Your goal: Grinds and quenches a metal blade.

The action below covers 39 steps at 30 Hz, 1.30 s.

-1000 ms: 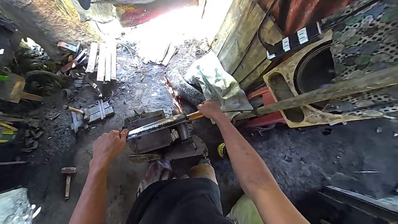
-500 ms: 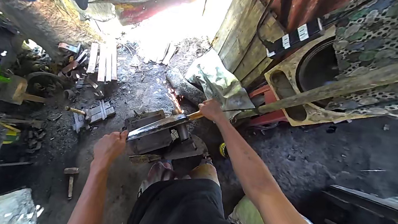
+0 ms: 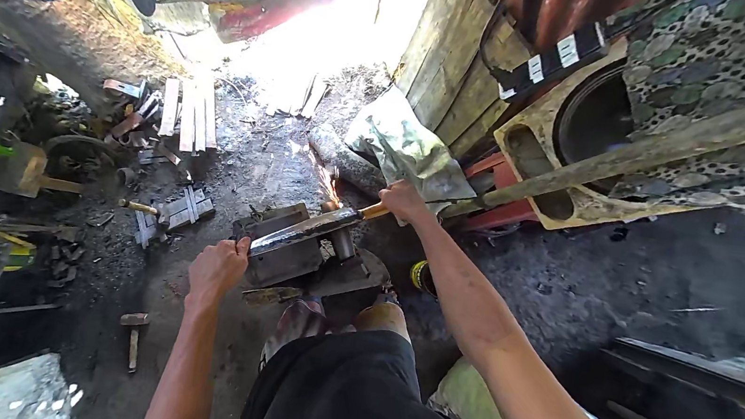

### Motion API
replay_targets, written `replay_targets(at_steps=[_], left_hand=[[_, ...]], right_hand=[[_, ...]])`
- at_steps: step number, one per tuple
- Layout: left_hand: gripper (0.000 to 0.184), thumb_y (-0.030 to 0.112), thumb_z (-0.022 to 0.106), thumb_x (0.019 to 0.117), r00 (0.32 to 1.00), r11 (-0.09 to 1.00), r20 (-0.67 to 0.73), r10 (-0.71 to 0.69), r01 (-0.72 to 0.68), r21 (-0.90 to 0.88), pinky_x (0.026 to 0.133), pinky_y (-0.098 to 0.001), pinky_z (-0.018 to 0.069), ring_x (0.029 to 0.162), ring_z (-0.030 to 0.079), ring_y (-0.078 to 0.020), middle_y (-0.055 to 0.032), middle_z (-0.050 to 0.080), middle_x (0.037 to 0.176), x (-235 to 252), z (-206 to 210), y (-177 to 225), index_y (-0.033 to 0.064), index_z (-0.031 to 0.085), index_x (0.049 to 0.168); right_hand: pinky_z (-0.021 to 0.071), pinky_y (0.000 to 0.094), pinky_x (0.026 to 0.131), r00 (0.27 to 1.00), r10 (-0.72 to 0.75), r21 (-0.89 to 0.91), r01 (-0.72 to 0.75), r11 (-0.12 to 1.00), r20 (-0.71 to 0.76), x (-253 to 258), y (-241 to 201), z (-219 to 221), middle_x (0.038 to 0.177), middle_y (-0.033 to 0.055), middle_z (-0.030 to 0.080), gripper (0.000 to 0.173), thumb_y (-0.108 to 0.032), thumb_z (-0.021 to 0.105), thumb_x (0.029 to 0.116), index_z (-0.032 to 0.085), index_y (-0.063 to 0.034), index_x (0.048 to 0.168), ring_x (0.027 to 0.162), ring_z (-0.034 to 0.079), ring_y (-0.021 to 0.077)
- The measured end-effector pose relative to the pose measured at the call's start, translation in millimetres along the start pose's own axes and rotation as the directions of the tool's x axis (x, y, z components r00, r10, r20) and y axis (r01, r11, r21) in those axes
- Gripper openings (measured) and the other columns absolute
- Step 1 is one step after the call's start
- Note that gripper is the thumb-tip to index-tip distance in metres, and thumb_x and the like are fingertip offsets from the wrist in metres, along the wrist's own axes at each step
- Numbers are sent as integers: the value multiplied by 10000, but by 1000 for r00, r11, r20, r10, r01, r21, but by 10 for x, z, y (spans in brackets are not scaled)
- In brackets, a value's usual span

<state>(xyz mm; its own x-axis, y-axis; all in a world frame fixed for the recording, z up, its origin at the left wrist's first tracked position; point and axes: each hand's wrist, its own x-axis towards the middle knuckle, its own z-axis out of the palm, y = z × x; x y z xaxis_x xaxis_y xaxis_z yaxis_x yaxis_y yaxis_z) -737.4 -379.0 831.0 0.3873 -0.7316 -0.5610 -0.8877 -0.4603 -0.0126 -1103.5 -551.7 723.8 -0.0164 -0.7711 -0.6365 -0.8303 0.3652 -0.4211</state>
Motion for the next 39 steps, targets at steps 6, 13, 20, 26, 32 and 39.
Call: replay_targets(at_steps=[6, 13, 20, 26, 32, 39], left_hand=[[704, 680, 286, 1035, 998, 999, 59, 24, -22, -35, 785, -635, 533, 994, 704, -377, -177, 712, 972, 9, 47, -227, 104, 685, 965], [408, 476, 585, 1021, 901, 782, -135, 412, -426, -454, 635, -424, 577, 631, 645, -160, -27, 654, 741, -137, -1, 188, 98, 704, 922], [209, 270, 752, 924, 643, 416, -101, 759, -599, -685, 575, -320, 619, 578, 686, -151, -24, 708, 709, -392, -192, 1347, 66, 706, 926], [190, 225, 621, 1031, 550, 315, 12, 835, -459, -831, 577, -350, 633, 613, 716, -199, -88, 728, 767, -913, 377, 2713, 41, 668, 1019], [227, 241, 528, 1071, 644, 452, 280, 712, -116, -884, 613, -370, 638, 717, 748, -227, -121, 756, 909, -1114, 1661, 3939, 57, 649, 1126], [241, 278, 522, 1050, 677, 616, 499, 541, 84, -783, 647, -377, 596, 748, 685, -182, -71, 707, 919, -651, 3633, 5333, 85, 645, 1127]], right_hand=[[521, 672, 836, 990, -128, 1, 128, 992, -54, -173, 56, 96, 1015, 237, 713, 424, -372, 479, 1062, 731, -42, 978, 999, 687, 427], [539, 524, 693, 933, -213, 323, 305, 896, -290, -1245, 1132, -412, 872, 111, 663, 372, -462, 618, 1022, 688, -101, 1070, 765, 643, 253], [583, 451, 815, 929, -278, 46, 297, 954, -245, -2783, 2562, -416, 974, 33, 666, 491, -516, 900, 733, 753, -185, 1065, 916, 654, 196], [589, 515, 787, 932, 15, 94, 20, 995, -362, -3586, 3516, 416, 1075, 86, 657, 463, -595, 684, 925, 722, -152, 1058, 940, 677, 259], [532, 559, 933, 833, 204, 193, -119, 974, -514, -3765, 4676, 877, 1092, 81, 722, 309, -362, 670, 978, 706, -173, 1220, 1067, 663, 317], [583, 526, 701, 955, 292, 627, -197, 754, -52, -3418, 5714, 1475, 847, 108, 683, 529, -496, 723, 906, 604, -82, 1214, 737, 682, 259]])
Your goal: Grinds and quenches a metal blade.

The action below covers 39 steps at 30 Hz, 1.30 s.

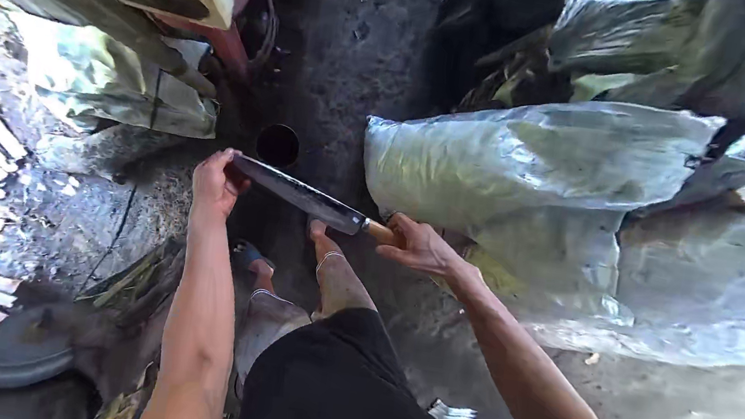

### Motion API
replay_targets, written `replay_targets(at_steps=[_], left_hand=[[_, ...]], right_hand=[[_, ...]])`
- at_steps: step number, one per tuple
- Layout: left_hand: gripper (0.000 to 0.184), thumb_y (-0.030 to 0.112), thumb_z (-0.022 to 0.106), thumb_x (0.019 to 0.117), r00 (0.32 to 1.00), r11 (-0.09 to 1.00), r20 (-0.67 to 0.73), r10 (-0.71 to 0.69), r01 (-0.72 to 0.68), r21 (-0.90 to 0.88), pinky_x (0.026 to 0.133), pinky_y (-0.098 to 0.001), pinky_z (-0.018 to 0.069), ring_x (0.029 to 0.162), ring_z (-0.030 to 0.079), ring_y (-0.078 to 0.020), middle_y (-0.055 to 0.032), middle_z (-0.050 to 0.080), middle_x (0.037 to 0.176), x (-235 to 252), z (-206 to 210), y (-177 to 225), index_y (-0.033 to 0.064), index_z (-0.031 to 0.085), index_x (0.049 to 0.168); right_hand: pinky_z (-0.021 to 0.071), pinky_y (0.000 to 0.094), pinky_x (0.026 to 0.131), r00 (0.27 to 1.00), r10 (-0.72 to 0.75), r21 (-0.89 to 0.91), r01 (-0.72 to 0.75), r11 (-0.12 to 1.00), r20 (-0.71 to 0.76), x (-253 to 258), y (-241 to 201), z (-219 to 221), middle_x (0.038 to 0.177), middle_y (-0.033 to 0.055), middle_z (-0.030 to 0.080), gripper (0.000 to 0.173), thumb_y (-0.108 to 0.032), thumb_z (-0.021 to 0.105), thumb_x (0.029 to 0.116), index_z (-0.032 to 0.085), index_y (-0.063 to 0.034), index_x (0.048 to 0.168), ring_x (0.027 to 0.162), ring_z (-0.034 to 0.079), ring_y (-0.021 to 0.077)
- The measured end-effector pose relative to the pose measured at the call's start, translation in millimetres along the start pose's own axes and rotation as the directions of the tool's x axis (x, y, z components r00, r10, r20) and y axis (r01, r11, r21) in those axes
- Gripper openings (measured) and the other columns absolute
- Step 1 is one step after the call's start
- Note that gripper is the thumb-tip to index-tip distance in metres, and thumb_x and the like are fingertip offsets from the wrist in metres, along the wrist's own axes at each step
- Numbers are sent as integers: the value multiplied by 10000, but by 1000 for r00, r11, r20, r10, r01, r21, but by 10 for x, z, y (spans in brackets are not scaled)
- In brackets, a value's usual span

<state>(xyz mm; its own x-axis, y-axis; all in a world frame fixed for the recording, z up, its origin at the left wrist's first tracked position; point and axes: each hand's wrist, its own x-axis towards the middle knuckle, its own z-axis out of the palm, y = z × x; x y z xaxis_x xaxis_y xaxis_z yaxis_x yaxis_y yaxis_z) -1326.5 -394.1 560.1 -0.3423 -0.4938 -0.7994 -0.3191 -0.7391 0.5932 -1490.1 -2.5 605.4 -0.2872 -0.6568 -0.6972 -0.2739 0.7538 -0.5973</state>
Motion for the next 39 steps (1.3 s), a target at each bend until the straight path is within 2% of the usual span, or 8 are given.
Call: replay_targets(at_steps=[4, 9, 17, 25, 31, 33, 36, 39], left_hand=[[264, 266, 531, 1056, 995, 992, -5, -104, 104, 76, 720, -408, 608, 797, 699, -210, -90, 714, 980, 1099, 340, -449, 75, 645, 1198], [422, 373, 483, 1084, 978, 929, -149, -148, 189, 318, 676, -386, 634, 814, 765, -252, -140, 762, 1059, 1848, 384, -991, 51, 561, 1346], [362, 315, 526, 1074, 989, 789, -103, -102, 143, 598, 787, -386, 613, 887, 735, -183, -109, 742, 1077, 2633, 125, -1768, 37, 635, 1278], [383, 232, 462, 1056, 985, 358, 170, 28, -168, 918, 1098, -550, 468, 1263, 619, -347, -209, 672, 1288, 3685, 242, -2134, 18, 644, 1315], [393, 274, 598, 982, 992, 66, 61, -112, -53, 996, 995, -655, 503, 1205, 630, -453, -301, 653, 1238, 4201, 348, -2312, -75, 660, 1152], [397, 283, 572, 986, 983, 214, -21, -183, 60, 975, 929, -589, 557, 1093, 692, -359, -238, 692, 1180, 4196, 380, -2221, -42, 653, 1200], [420, 406, 483, 1063, 913, 665, 94, -398, 217, 714, 538, -369, 587, 579, 672, -189, -77, 690, 743, 3868, 325, -2008, 39, 654, 953], [429, 362, 482, 1085, 869, 788, 221, -442, 258, 560, 630, -403, 644, 663, 735, -225, -111, 730, 799, 3130, 398, -1604, -8, 663, 966]], right_hand=[[567, 458, 709, 991, 120, 263, -100, 960, -62, 395, 362, 221, 895, 107, 673, 492, -486, 640, 960, 627, -84, 1242, 755, 652, 217], [609, 450, 661, 972, 205, 237, -175, 956, -111, 967, 686, 562, 856, 95, 686, 427, -398, 633, 994, 575, -80, 1273, 685, 690, 210], [580, 462, 697, 968, 226, 121, -212, 970, -113, 1929, 740, 1003, 829, 95, 668, 334, -273, 632, 999, 547, -56, 1238, 737, 683, 244], [585, 431, 734, 959, 244, 85, -234, 969, -146, 2587, 623, 1300, 880, 88, 669, 362, -276, 623, 1004, 516, -54, 1269, 773, 684, 228], [585, 411, 714, 946, 264, 92, -251, 964, -188, 3020, 575, 1506, 858, 74, 656, 357, -272, 624, 1005, 510, -53, 1263, 758, 680, 206], [585, 427, 702, 937, 281, 118, -262, 958, -207, 3120, 544, 1582, 865, 82, 656, 358, -257, 633, 1004, 508, -55, 1273, 758, 681, 219], [589, 477, 697, 918, 329, 178, -294, 939, -219, 3239, 450, 1618, 913, 115, 663, 358, -248, 648, 1007, 507, -60, 1277, 785, 691, 264], [582, 513, 671, 905, 376, 242, -326, 914, -200, 3356, 273, 1545, 905, 135, 660, 373, -308, 620, 1031, 489, -71, 1287, 770, 689, 300]])
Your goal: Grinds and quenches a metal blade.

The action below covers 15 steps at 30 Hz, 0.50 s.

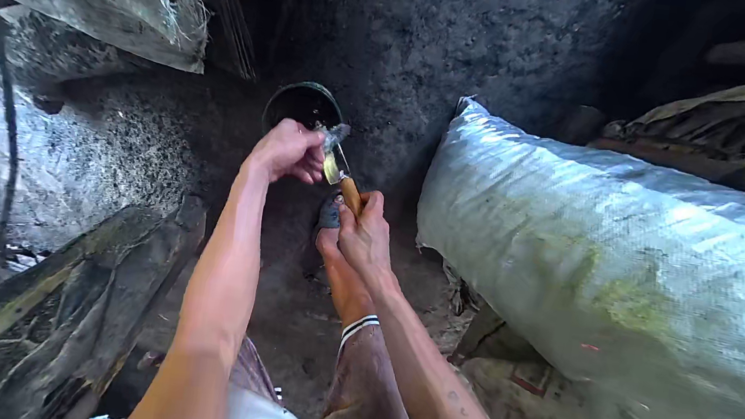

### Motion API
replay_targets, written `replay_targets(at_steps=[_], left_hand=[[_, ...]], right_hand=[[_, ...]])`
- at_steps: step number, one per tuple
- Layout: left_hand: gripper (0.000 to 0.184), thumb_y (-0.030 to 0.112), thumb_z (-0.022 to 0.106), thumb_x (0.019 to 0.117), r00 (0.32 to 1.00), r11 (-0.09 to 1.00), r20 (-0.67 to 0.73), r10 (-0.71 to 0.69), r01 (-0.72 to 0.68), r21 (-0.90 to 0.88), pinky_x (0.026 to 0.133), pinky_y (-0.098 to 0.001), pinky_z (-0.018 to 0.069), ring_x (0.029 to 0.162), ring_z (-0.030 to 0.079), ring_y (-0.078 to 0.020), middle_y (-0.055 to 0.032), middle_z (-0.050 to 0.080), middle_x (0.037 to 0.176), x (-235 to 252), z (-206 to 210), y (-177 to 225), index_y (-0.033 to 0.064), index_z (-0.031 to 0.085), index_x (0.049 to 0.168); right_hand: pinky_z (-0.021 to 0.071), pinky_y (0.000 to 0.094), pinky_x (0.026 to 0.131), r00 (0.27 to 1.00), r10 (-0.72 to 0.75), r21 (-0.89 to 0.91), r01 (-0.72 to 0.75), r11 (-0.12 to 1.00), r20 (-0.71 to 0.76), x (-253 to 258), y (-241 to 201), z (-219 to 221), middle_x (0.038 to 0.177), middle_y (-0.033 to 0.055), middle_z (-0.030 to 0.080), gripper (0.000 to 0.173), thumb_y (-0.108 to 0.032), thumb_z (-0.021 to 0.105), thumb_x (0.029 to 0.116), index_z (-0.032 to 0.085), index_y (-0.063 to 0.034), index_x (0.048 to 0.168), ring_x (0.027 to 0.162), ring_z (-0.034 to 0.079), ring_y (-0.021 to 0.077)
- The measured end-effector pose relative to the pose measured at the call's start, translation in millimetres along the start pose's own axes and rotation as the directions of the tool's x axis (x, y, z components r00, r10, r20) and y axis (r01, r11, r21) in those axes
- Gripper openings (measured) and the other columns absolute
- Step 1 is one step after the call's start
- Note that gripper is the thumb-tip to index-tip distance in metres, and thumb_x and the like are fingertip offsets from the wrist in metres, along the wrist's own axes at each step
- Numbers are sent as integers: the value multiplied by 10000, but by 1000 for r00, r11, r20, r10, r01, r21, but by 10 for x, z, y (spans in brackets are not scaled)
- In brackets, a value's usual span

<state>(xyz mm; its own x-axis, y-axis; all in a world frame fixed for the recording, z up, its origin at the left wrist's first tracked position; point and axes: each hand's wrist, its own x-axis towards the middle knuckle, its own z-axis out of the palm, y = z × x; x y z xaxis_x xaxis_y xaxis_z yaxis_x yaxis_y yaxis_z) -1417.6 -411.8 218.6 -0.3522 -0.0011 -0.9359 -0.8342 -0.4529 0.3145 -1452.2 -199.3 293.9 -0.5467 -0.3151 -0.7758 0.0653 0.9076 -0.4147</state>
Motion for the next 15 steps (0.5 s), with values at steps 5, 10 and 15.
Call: replay_targets(at_steps=[5, 10, 15], left_hand=[[331, 195, 463, 1071, 961, 920, -104, 257, -210, 331, 971, -421, 606, 1042, 742, -176, -95, 752, 1158, -956, 326, 167, 55, 709, 1241], [419, 47, 445, 1030, 935, 916, -96, 341, -307, 260, 1056, -406, 559, 1241, 662, -182, -138, 646, 1395, -1214, 350, 166, 16, 584, 1424], [408, 3, 430, 1028, 924, 932, -152, 352, -361, -34, 1048, -398, 565, 1273, 644, -217, -179, 607, 1430, -1359, 305, 134, -43, 554, 1414]], right_hand=[[558, 566, 672, 1000, 5, 20, -5, 1000, 19, -34, -417, -119, 889, 171, 653, 369, -308, 544, 1058, 448, -64, 1318, 779, 683, 352], [551, 574, 666, 998, 44, 76, -47, 996, 46, -120, -518, -261, 884, 159, 656, 394, -354, 541, 1059, 451, -88, 1335, 768, 675, 351], [552, 549, 636, 996, 42, 154, -54, 987, 80, -206, -457, -237, 859, 148, 652, 406, -359, 542, 1059, 434, -93, 1345, 699, 663, 326]])
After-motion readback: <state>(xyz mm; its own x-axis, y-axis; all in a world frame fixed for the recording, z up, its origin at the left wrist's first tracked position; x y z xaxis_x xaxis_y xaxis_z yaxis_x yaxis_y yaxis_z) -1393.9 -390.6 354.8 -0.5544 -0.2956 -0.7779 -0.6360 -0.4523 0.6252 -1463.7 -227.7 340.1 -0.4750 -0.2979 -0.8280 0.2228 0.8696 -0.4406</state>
